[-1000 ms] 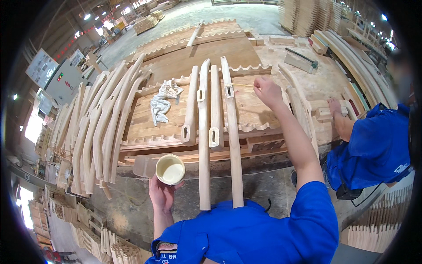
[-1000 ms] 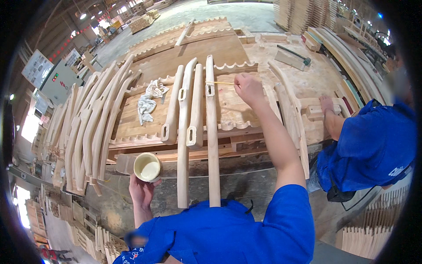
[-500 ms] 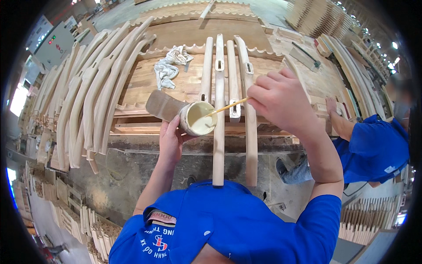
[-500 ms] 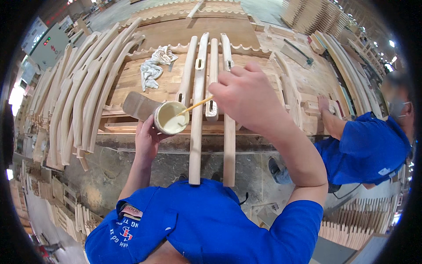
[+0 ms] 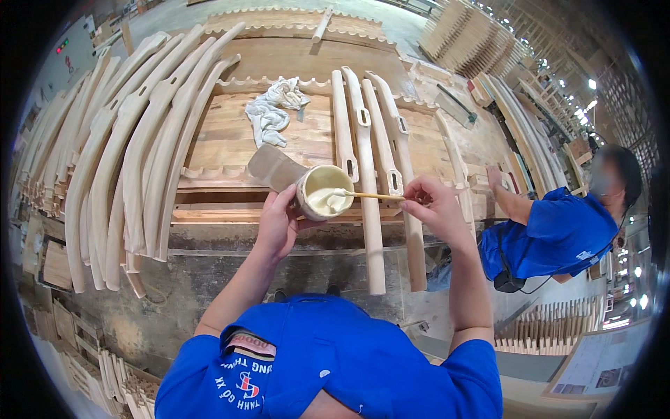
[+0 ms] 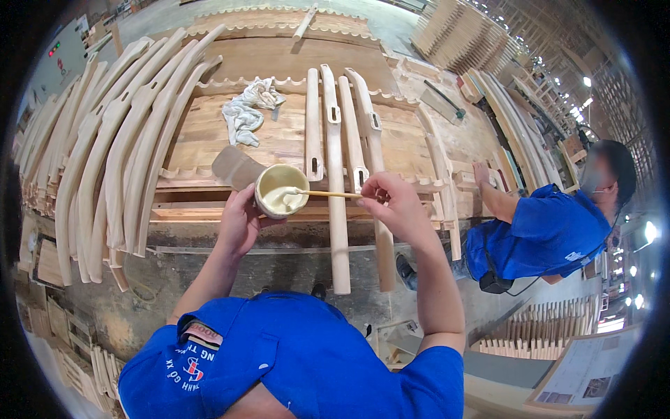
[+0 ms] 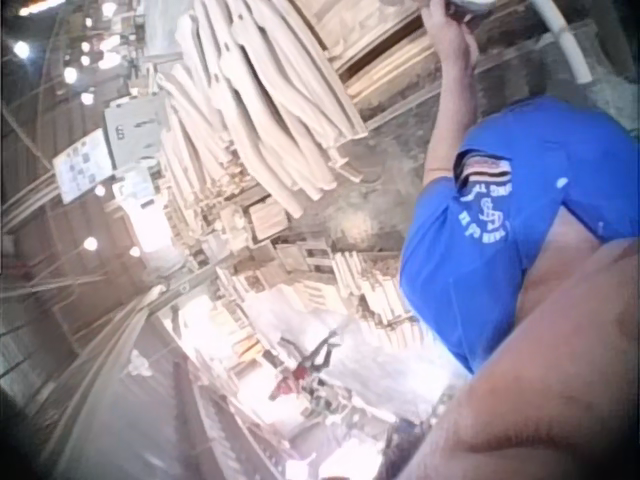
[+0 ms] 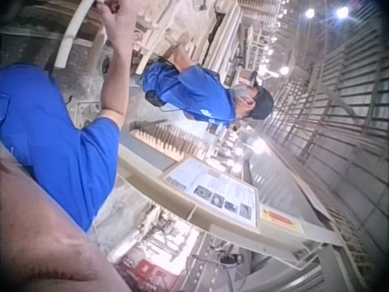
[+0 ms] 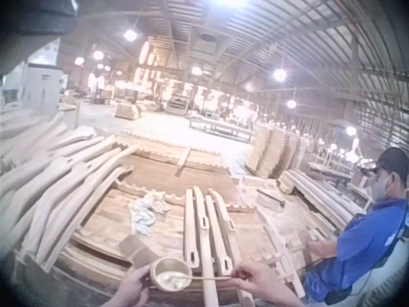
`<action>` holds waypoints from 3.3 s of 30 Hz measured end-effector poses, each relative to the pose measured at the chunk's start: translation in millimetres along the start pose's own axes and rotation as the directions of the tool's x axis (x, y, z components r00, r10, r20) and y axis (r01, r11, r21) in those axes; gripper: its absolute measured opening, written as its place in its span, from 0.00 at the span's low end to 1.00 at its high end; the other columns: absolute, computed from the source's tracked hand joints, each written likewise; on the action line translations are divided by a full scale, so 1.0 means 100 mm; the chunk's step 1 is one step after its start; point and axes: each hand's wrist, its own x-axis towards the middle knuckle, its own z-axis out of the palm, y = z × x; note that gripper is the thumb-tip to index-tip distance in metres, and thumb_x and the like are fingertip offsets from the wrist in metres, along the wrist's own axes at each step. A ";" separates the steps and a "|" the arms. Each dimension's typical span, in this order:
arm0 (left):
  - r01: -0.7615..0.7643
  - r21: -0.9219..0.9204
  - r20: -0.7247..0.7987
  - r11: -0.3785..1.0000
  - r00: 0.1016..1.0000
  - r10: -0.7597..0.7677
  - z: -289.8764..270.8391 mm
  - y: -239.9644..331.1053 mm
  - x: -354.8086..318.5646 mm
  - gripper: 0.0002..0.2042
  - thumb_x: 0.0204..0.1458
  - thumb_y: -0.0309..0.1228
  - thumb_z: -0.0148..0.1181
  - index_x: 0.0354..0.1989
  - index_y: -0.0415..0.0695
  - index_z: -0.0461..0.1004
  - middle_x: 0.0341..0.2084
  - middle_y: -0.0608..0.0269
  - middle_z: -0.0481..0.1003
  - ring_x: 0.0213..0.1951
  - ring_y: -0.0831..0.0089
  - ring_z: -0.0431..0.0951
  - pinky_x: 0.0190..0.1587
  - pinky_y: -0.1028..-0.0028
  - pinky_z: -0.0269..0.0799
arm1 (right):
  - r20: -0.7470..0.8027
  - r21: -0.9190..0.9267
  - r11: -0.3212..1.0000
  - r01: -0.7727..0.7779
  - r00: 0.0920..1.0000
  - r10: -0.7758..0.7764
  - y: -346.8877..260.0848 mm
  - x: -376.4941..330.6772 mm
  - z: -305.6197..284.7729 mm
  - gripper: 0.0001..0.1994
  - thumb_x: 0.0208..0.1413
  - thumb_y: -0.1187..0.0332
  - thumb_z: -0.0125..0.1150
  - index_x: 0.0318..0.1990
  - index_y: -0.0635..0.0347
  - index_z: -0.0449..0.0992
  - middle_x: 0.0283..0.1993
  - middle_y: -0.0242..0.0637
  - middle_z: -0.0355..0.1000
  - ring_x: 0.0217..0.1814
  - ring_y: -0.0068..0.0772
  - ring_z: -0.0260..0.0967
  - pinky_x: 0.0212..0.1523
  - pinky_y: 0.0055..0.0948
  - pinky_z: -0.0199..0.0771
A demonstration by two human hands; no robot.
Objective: The person applies a white adhesive to the mortise slots of several wooden chair legs using a small brush and container. They then briefly use a pneumatic nail gun on one leg before returning to apply glue to additional legs.
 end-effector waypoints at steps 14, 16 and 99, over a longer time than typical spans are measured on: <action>0.111 -0.067 0.160 0.992 0.982 -0.099 0.02 -0.05 0.26 0.15 0.60 0.36 0.44 0.51 0.41 0.58 0.46 0.53 0.68 0.44 0.60 0.75 0.37 0.55 0.80 | 0.274 0.414 0.820 -0.396 0.913 0.303 -0.12 -0.26 0.21 0.09 0.59 0.65 0.53 0.38 0.63 0.73 0.25 0.25 0.67 0.23 0.11 0.59 0.22 0.13 0.57; 0.115 -0.027 0.098 0.993 0.989 -0.112 0.00 -0.05 0.27 0.18 0.61 0.38 0.42 0.54 0.41 0.57 0.47 0.52 0.70 0.45 0.59 0.76 0.37 0.54 0.80 | 0.221 0.485 0.802 -0.350 0.936 0.275 -0.11 -0.33 0.34 0.09 0.59 0.65 0.54 0.41 0.62 0.72 0.25 0.23 0.66 0.24 0.11 0.58 0.22 0.14 0.56; 0.112 -0.043 -0.007 0.993 0.994 -0.113 -0.84 -0.02 0.18 0.21 0.61 0.39 0.36 0.57 0.41 0.61 0.52 0.52 0.67 0.51 0.57 0.71 0.46 0.52 0.74 | -0.492 -0.233 0.927 -0.294 0.858 0.148 0.26 -0.31 0.68 0.08 0.50 0.71 0.56 0.38 0.56 0.77 0.34 0.36 0.71 0.36 0.37 0.72 0.36 0.29 0.71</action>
